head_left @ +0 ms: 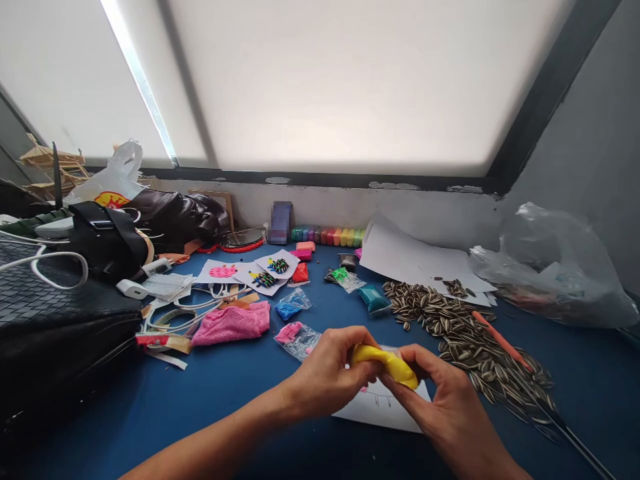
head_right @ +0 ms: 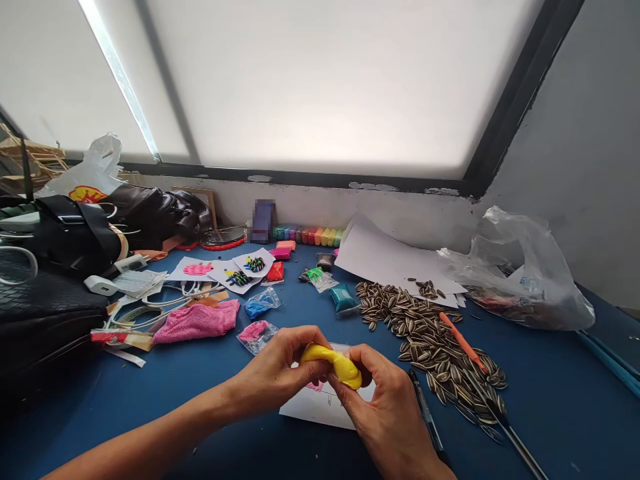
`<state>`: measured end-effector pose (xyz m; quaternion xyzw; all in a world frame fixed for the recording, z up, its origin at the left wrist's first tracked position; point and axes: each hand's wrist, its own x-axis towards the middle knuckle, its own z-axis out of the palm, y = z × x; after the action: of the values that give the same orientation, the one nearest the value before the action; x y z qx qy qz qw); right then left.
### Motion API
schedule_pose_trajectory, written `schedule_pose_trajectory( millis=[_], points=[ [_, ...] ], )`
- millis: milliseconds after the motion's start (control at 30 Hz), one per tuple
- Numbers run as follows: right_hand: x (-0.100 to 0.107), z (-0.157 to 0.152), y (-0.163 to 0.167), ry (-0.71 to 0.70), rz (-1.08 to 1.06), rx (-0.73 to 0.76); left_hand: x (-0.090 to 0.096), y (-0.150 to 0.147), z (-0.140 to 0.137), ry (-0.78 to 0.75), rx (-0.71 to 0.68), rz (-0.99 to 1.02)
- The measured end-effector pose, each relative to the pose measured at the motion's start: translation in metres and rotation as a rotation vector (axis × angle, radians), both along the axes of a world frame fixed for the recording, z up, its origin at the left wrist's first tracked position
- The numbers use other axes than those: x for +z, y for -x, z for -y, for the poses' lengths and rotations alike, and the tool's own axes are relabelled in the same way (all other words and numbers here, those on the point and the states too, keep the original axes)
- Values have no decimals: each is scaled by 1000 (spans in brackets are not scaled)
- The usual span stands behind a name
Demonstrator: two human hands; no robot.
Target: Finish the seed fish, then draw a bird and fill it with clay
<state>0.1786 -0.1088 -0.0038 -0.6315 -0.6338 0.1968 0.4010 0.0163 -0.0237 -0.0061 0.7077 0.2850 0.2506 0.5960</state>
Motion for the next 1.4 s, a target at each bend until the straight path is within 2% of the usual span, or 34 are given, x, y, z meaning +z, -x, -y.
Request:
schedule_pose_trajectory(
  millis=[100,200,333,567,800,900,1033,1167,1300,1400],
  points=[
    [0,1,1,-9,33,-11,2,3,-3,-23,-20,-55],
    [4,0,3,3,6,19,1,5,-9,40,-91,-43],
    [9,-1,3,60,-42,49,2,6,-10,130,-72,7],
    [3,0,5,52,-24,16,5,4,-1,-125,54,-57],
    [8,0,5,70,0,18,4,7,-11,120,-115,43],
    [7,-1,4,75,-62,50,6,10,-14,177,-168,-13],
    [3,-1,4,69,-54,97,2,8,-13,155,-179,-79],
    [2,0,6,54,-49,53,0,4,-8,169,-98,-40],
    [6,0,8,136,-100,60,5,4,-5,99,-61,-57],
    [11,0,5,224,-157,113,8,6,-8,65,-90,-66]
  ],
)
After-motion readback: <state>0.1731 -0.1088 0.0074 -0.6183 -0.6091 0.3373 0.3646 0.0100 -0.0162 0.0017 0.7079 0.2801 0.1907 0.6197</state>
